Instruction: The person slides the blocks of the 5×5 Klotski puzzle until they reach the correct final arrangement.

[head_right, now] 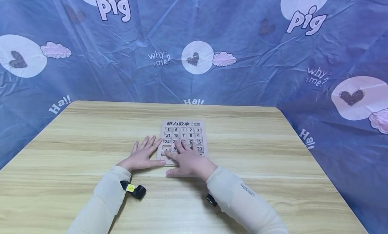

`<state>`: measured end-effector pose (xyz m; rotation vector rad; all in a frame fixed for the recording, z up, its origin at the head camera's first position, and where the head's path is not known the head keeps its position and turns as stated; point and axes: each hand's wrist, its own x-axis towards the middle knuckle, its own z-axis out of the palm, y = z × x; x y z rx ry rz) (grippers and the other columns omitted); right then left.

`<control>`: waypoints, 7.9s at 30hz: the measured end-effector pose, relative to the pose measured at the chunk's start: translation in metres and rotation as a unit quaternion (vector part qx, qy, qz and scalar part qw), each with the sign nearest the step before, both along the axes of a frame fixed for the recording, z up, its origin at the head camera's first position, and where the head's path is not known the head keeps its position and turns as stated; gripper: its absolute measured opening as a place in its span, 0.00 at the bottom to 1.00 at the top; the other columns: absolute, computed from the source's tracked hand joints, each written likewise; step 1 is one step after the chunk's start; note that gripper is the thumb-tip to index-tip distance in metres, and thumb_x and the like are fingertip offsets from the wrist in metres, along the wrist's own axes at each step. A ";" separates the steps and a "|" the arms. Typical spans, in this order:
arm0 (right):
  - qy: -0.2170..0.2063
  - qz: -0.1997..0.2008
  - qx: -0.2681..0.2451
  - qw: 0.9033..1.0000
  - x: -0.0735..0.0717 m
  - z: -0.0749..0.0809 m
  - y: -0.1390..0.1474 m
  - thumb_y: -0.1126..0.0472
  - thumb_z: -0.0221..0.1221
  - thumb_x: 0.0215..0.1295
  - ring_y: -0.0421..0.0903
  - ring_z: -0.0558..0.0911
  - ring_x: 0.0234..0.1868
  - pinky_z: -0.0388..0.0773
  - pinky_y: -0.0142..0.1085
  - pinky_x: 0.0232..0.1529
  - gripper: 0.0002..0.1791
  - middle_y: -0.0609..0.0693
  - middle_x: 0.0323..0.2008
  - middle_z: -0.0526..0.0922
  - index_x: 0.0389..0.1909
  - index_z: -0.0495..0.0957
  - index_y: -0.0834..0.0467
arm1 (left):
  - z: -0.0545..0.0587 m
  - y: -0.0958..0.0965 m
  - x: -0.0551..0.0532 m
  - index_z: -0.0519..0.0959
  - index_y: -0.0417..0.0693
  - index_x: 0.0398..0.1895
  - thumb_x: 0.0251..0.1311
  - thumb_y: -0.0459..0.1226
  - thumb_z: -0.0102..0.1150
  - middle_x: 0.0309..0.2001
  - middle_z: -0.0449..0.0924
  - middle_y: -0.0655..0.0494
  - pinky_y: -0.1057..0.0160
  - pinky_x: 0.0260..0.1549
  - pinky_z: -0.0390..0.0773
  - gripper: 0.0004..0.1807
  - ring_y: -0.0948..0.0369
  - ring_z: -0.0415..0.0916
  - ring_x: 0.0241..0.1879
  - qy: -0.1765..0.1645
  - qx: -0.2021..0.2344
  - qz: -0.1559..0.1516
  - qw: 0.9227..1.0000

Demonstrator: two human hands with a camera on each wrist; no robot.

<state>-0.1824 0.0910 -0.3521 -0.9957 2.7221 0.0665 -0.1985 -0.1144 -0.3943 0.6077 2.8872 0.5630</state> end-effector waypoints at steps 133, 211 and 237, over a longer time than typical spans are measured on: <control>-0.009 -0.024 -0.005 1.000 -0.003 0.006 0.023 0.29 0.42 0.51 0.60 0.42 0.62 0.41 0.60 0.54 0.41 0.57 0.65 0.41 0.64 0.52 0.43 | -0.001 0.003 0.000 0.43 0.57 0.67 0.41 0.69 0.44 0.66 0.36 0.45 0.43 0.53 0.24 0.51 0.48 0.28 0.63 -0.001 0.010 0.005 1.000; -0.004 -0.026 -0.100 0.995 0.018 0.002 0.082 0.34 0.43 0.56 0.65 0.47 0.60 0.46 0.64 0.50 0.36 0.63 0.63 0.49 0.61 0.61 0.52 | 0.000 0.002 0.001 0.42 0.58 0.67 0.39 0.70 0.43 0.66 0.34 0.48 0.44 0.53 0.24 0.52 0.49 0.27 0.63 -0.007 -0.002 0.007 1.000; 0.005 -0.077 -0.101 0.992 0.003 0.000 0.090 0.37 0.45 0.57 0.65 0.47 0.60 0.45 0.62 0.52 0.39 0.64 0.62 0.49 0.61 0.58 0.60 | 0.001 0.002 0.000 0.44 0.56 0.67 0.40 0.69 0.44 0.66 0.36 0.46 0.43 0.53 0.25 0.52 0.49 0.27 0.63 -0.001 0.003 0.004 1.000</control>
